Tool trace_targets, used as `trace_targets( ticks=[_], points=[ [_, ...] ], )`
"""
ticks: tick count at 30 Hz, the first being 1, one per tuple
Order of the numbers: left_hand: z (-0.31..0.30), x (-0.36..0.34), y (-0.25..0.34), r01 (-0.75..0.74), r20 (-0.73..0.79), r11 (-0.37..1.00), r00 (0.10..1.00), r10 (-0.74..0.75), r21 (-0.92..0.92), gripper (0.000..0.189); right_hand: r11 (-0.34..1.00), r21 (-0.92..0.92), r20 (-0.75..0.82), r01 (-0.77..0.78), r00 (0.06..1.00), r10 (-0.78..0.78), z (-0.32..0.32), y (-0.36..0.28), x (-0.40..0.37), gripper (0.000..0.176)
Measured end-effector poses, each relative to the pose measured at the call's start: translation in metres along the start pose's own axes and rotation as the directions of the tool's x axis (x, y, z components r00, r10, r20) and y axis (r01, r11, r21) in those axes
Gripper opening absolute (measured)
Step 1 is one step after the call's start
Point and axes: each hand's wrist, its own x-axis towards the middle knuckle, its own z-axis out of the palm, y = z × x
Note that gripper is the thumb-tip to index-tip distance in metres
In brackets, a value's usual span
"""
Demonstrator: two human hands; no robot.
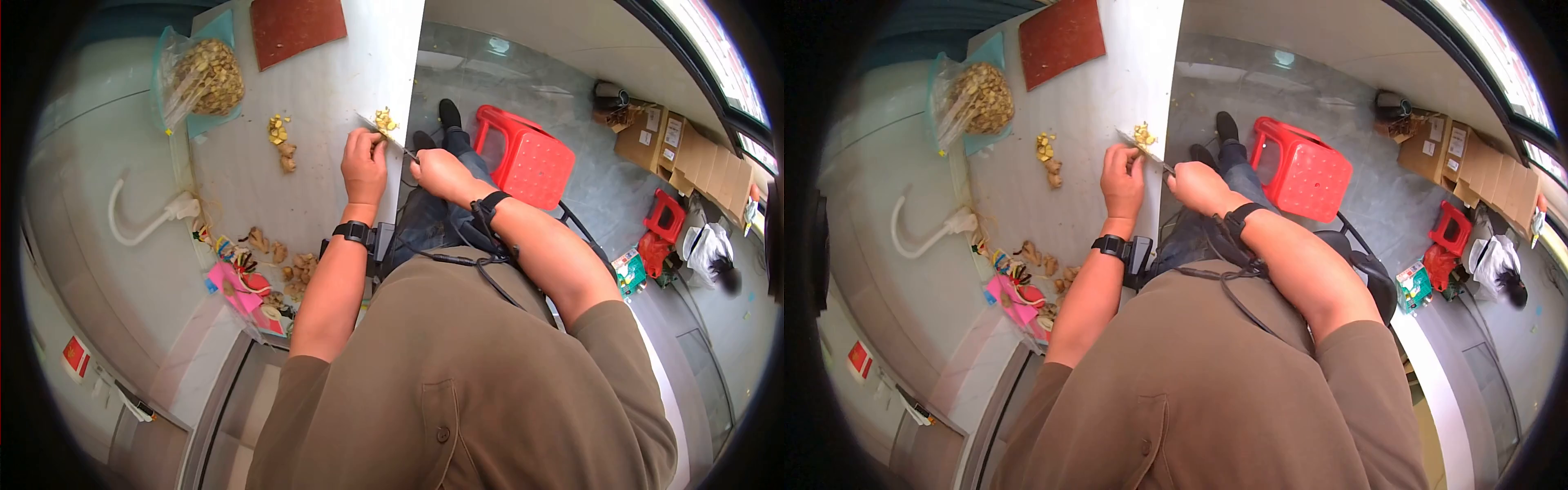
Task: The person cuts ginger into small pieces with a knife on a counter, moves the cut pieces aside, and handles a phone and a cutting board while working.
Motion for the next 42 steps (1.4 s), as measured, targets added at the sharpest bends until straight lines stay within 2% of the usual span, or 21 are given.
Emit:
trace_targets(
  ticks=[7, 11, 13, 16, 19, 21, 28, 42],
  points=[
    [0.000, -0.005, -0.002, -0.035, 0.036, 0.998, 0.999, 0.033, 0.051, 0.015, 0.999, 0.032, -0.001, -0.011, 1.000, 0.011, 0.010, -0.004, 0.014, 0.041],
    [0.002, -0.003, 0.011, 0.096, -0.005, 0.995, 0.995, -0.097, -0.030, 0.014, 0.995, 0.096, -0.005, 0.008, 1.000, -0.008, 0.005, -0.001, 0.011, 0.041],
    [-0.001, -0.004, 0.015, 0.143, -0.013, 0.989, 0.990, -0.144, -0.049, 0.014, 0.977, 0.207, -0.018, -0.057, 0.998, 0.062, 0.001, -0.004, 0.002, 0.041],
    [0.001, -0.002, 0.015, 0.170, -0.023, 0.984, 0.985, -0.172, -0.046, 0.014, 0.964, 0.242, 0.035, -0.110, 0.994, 0.105, -0.005, -0.005, -0.007, 0.041],
    [0.002, -0.002, 0.013, 0.171, -0.025, 0.985, 0.985, -0.172, -0.036, 0.014, 0.981, 0.191, -0.038, -0.029, 0.999, 0.037, 0.002, 0.003, -0.008, 0.042],
    [0.002, -0.002, 0.011, 0.118, -0.044, 0.993, 0.992, -0.119, -0.025, 0.013, 0.981, 0.189, -0.017, -0.039, 0.999, 0.043, 0.002, 0.006, -0.008, 0.041],
    [0.000, -0.001, 0.011, 0.144, -0.035, 0.989, 0.989, -0.146, -0.042, 0.014, 0.981, 0.175, 0.040, -0.085, 0.996, 0.079, -0.007, -0.001, -0.015, 0.042],
    [-0.001, 0.001, 0.007, 0.099, -0.018, 0.995, 0.995, -0.099, 0.008, 0.016, 0.994, 0.101, 0.033, -0.048, 0.998, 0.045, 0.004, 0.004, -0.009, 0.040]
  ],
)
